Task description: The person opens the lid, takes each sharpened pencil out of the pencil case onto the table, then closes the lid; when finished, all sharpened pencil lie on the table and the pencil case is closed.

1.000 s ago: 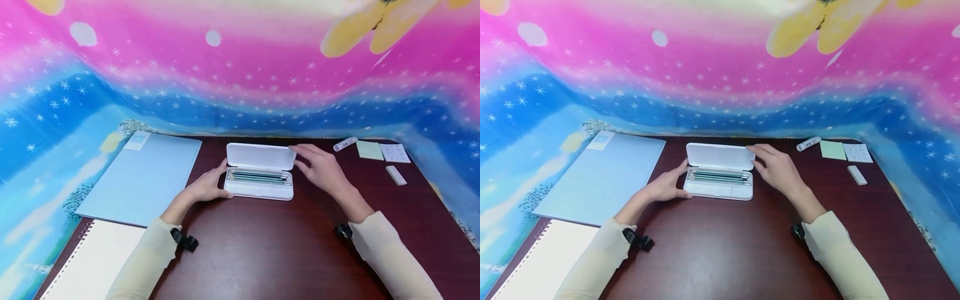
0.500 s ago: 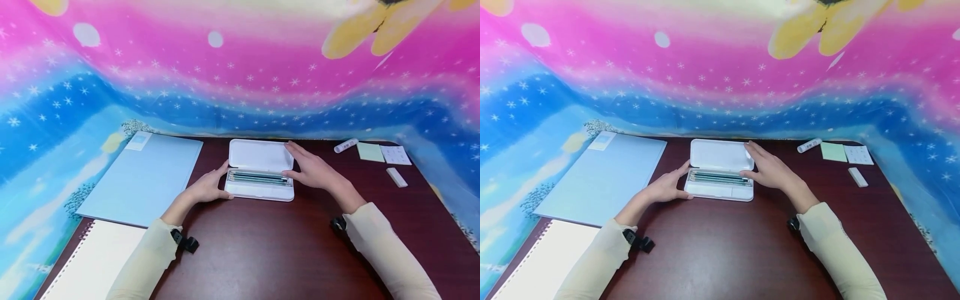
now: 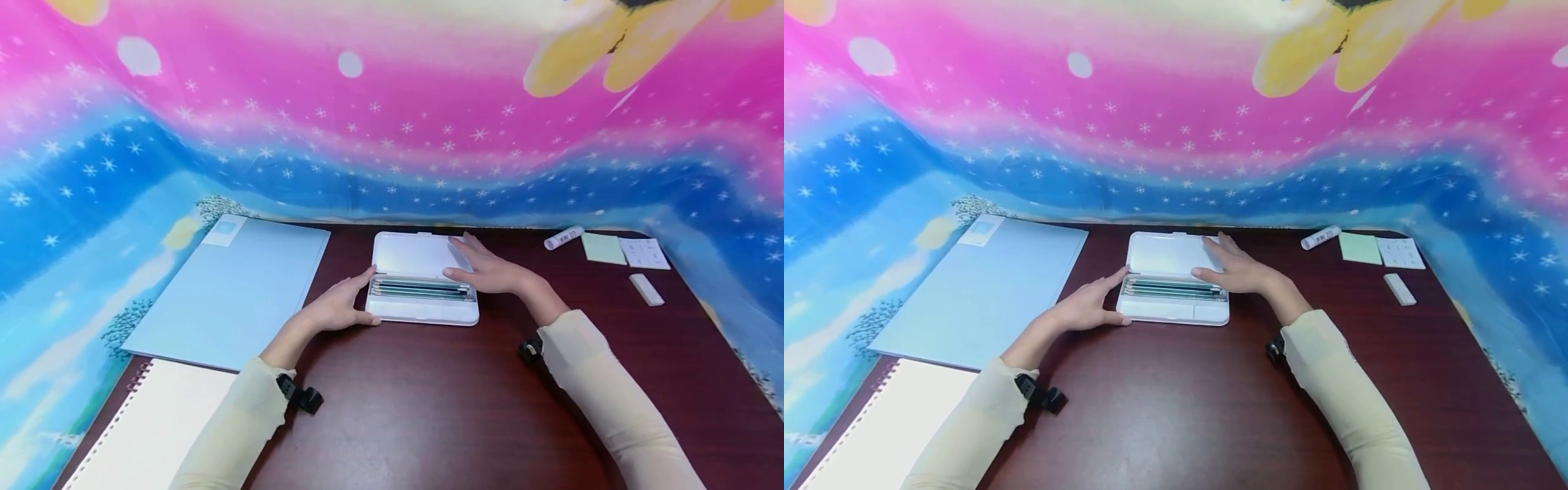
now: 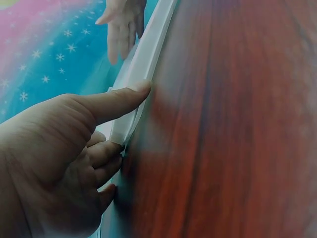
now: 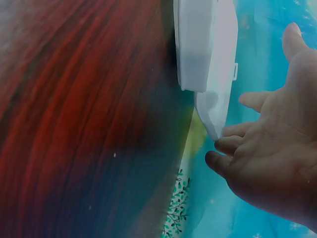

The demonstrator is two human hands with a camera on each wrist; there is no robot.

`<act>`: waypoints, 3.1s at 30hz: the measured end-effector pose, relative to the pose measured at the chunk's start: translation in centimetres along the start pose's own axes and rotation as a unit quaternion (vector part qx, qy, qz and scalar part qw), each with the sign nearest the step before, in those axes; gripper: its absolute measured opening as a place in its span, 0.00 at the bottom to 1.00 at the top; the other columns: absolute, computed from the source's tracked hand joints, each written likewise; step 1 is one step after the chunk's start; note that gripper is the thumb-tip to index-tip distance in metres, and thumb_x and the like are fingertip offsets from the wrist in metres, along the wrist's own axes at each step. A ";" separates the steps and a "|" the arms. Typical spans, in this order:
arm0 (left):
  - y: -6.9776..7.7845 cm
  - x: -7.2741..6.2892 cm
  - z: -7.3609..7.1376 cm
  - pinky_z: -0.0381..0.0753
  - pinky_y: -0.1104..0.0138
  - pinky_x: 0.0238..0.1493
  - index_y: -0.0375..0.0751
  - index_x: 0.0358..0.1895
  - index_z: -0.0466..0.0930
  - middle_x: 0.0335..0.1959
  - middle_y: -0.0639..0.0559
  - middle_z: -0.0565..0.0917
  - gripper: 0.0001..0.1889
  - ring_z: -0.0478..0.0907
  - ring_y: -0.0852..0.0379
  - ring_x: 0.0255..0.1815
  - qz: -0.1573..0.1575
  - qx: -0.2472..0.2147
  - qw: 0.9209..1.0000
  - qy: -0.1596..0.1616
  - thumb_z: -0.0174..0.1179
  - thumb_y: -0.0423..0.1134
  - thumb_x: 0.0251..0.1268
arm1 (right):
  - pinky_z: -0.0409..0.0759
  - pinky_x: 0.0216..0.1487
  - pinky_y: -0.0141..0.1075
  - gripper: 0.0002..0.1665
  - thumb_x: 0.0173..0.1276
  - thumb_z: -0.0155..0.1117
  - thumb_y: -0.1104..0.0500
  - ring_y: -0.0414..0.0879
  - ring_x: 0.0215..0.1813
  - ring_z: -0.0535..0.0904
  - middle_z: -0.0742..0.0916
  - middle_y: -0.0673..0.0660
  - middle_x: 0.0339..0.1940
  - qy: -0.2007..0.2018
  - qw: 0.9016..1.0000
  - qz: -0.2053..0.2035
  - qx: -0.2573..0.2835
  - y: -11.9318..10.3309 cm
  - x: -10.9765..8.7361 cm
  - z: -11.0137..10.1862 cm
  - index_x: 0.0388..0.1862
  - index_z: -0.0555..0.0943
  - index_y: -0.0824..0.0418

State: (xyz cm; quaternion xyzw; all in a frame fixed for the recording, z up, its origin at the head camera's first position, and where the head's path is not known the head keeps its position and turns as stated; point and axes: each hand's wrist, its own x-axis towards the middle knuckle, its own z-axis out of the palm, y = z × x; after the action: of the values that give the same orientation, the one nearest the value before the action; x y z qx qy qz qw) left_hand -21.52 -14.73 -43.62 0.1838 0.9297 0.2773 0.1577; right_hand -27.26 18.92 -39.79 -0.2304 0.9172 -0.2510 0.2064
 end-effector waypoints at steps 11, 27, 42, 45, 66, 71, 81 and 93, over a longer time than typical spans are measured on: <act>-0.3 0.1 0.0 0.55 0.46 0.80 0.48 0.83 0.47 0.83 0.41 0.53 0.52 0.49 0.43 0.84 0.016 0.002 1.000 0.005 0.71 0.52 0.62 | 0.41 0.80 0.67 0.54 0.76 0.49 0.31 0.60 0.86 0.31 0.39 0.63 0.86 -0.019 1.000 0.005 0.019 0.4 1.2 -0.1 0.86 0.39 0.55; -0.5 0.1 0.0 0.58 0.48 0.80 0.49 0.83 0.49 0.83 0.44 0.56 0.52 0.52 0.45 0.84 0.010 0.024 1.000 0.013 0.71 0.55 0.61 | 0.45 0.81 0.64 0.51 0.76 0.52 0.33 0.59 0.86 0.35 0.44 0.63 0.86 0.014 1.000 -0.014 -0.020 0.4 1.0 -0.2 0.85 0.48 0.55; -0.3 0.0 0.1 0.59 0.47 0.79 0.49 0.83 0.49 0.83 0.45 0.57 0.52 0.53 0.44 0.83 0.008 0.014 1.000 0.024 0.72 0.54 0.60 | 0.83 0.52 0.46 0.14 0.72 0.68 0.56 0.46 0.47 0.84 0.90 0.52 0.48 0.097 0.989 -0.085 -0.076 -1.7 -1.3 1.3 0.54 0.87 0.56; -0.4 0.1 0.1 0.59 0.47 0.79 0.49 0.83 0.49 0.83 0.45 0.57 0.52 0.53 0.45 0.83 0.013 0.017 1.000 0.021 0.71 0.55 0.60 | 0.83 0.55 0.46 0.16 0.73 0.66 0.58 0.45 0.49 0.85 0.90 0.52 0.51 0.055 0.992 -0.074 -0.087 -1.9 -0.9 1.7 0.58 0.86 0.56; -0.6 0.1 0.3 0.61 0.48 0.78 0.54 0.82 0.52 0.82 0.44 0.59 0.52 0.56 0.44 0.82 0.006 0.011 1.000 0.025 0.73 0.57 0.57 | 0.75 0.42 0.38 0.07 0.69 0.66 0.64 0.42 0.33 0.74 0.84 0.47 0.29 0.033 0.986 -0.092 -0.138 -2.9 0.4 3.0 0.37 0.88 0.54; -0.7 0.1 0.2 0.61 0.47 0.78 0.55 0.82 0.52 0.82 0.44 0.58 0.53 0.56 0.43 0.82 0.003 0.014 1.000 0.025 0.73 0.58 0.57 | 0.75 0.41 0.38 0.08 0.69 0.64 0.66 0.43 0.35 0.74 0.82 0.47 0.31 0.035 0.984 -0.095 -0.148 -3.0 0.5 3.1 0.37 0.86 0.53; -1.0 0.3 0.0 0.61 0.49 0.79 0.54 0.82 0.52 0.82 0.45 0.59 0.53 0.57 0.45 0.82 0.006 0.021 0.999 0.030 0.73 0.58 0.57 | 0.77 0.41 0.38 0.05 0.70 0.67 0.60 0.42 0.33 0.75 0.84 0.47 0.29 0.049 0.983 -0.082 -0.157 -3.0 0.8 2.9 0.42 0.88 0.53; -1.0 0.3 -0.2 0.61 0.48 0.78 0.56 0.82 0.52 0.82 0.45 0.58 0.53 0.56 0.45 0.82 0.009 0.020 0.999 0.032 0.72 0.59 0.56 | 0.79 0.43 0.39 0.10 0.70 0.67 0.61 0.43 0.38 0.78 0.88 0.50 0.42 0.100 0.988 -0.105 -0.059 -1.1 -0.5 1.6 0.48 0.89 0.55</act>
State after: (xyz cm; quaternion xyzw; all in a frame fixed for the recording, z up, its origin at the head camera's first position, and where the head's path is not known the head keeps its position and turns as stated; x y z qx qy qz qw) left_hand -22.10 -15.46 -44.12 0.1864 0.9379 0.2662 0.1216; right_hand -25.77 17.78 -40.31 -0.3111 0.9171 -0.2386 0.0724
